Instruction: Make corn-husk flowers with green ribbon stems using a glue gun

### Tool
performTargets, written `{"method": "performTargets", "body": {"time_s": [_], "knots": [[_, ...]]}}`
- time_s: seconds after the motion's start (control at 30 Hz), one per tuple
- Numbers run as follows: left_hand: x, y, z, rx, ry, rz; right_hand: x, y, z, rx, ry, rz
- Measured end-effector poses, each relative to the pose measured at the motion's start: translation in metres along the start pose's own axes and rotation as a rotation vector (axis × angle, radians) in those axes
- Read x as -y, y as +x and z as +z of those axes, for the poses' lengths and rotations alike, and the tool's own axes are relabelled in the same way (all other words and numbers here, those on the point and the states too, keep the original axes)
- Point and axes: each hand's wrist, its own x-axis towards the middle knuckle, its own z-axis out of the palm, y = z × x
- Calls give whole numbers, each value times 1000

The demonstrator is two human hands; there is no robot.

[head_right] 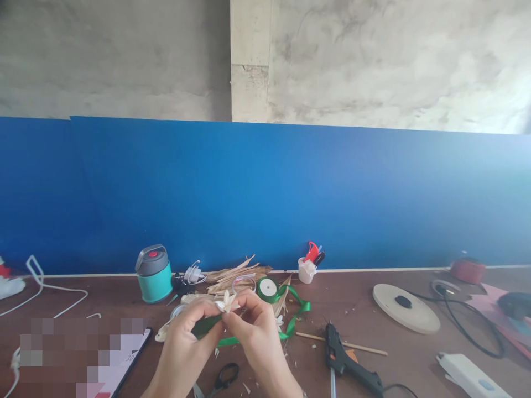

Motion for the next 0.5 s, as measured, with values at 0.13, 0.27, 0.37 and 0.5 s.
{"method": "performTargets", "body": {"time_s": [0.13, 0.27, 0.37, 0.5], "knots": [[-3, 1, -4, 99, -110, -67, 4, 1, -4, 4, -15, 47], [-8, 7, -11, 219, -147, -86, 11, 0, -6, 13, 0, 162], [-12, 11, -15, 307, -147, -109, 16, -2, -5, -27, -13, 240], [-13, 10, -20, 336, -90, -77, 18, -2, -5, 16, -76, 278]]}}
